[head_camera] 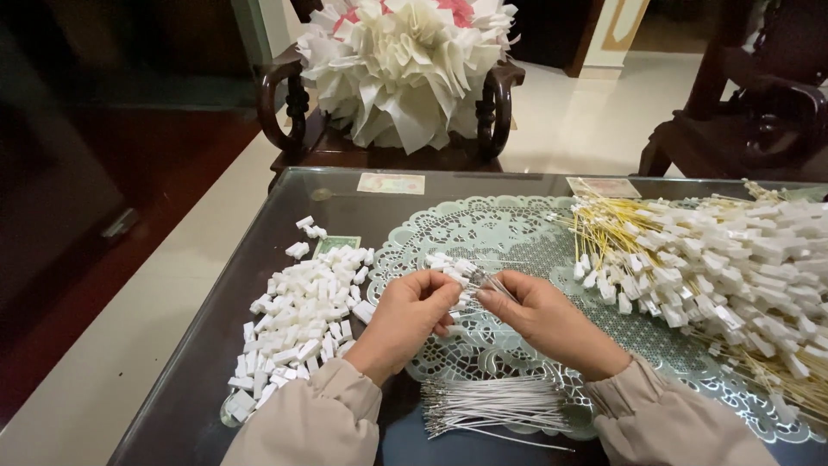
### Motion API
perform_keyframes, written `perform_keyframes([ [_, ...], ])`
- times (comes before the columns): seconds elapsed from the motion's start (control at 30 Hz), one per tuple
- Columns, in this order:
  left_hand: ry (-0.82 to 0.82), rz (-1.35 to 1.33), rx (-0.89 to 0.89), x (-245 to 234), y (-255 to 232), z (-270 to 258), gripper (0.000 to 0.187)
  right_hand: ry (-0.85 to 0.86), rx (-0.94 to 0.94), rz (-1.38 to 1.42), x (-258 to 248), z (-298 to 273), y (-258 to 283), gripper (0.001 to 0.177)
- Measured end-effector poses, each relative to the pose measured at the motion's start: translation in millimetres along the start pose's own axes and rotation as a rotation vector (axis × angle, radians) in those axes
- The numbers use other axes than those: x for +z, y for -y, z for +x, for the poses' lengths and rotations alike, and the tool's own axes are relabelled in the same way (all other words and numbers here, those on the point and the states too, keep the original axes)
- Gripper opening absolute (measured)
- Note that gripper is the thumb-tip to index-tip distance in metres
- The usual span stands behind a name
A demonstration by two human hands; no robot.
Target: Manually assembling small white plastic connectors onto thin metal wires.
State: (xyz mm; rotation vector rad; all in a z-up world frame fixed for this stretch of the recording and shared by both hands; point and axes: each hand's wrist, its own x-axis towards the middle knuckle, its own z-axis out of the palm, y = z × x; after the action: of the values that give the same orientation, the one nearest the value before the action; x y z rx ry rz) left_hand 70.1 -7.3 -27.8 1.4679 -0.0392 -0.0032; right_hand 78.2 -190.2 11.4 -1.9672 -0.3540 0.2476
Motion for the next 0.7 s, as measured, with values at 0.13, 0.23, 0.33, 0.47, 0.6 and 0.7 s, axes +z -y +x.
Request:
perform_keyframes([
  [0.13, -0.023, 0.001, -0.004, 0.3, -0.9, 0.1, 0.022, 0.003, 0.033, -0.003, -0.2, 4.9, -7.2, 0.031],
  [0.23, -0.019, 0.002, 0.016, 0.8, -0.2, 0.1, 0.022, -0.002, 0.017, -0.012, 0.2, 3.6, -7.1, 0.036],
  [0.33, -0.011, -0.007, 0.016, 1.4, -4.0, -2.9, 0.022, -0.016, -0.001, -0.007, 0.5, 3.7, -10.3, 0.027],
  [0.47, 0.007, -0.033, -0.003, 1.7, -2.8, -2.5, 0.024, -0.049, 0.008, 0.025, 1.6, 2.9, -11.6, 0.02],
  [0.6, -0.001, -0.015, -0.037, 1.1, 3.6, 1.1, 0.024, -0.075, 0.037, 0.049, 3.3, 3.9, 0.5, 0.015],
  [0.7, -0.006, -0.013, -0.066, 0.2, 7.8, 3.7, 0.024, -0.109, 0.011, 0.054, 3.5, 2.4, -1.5, 0.015],
])
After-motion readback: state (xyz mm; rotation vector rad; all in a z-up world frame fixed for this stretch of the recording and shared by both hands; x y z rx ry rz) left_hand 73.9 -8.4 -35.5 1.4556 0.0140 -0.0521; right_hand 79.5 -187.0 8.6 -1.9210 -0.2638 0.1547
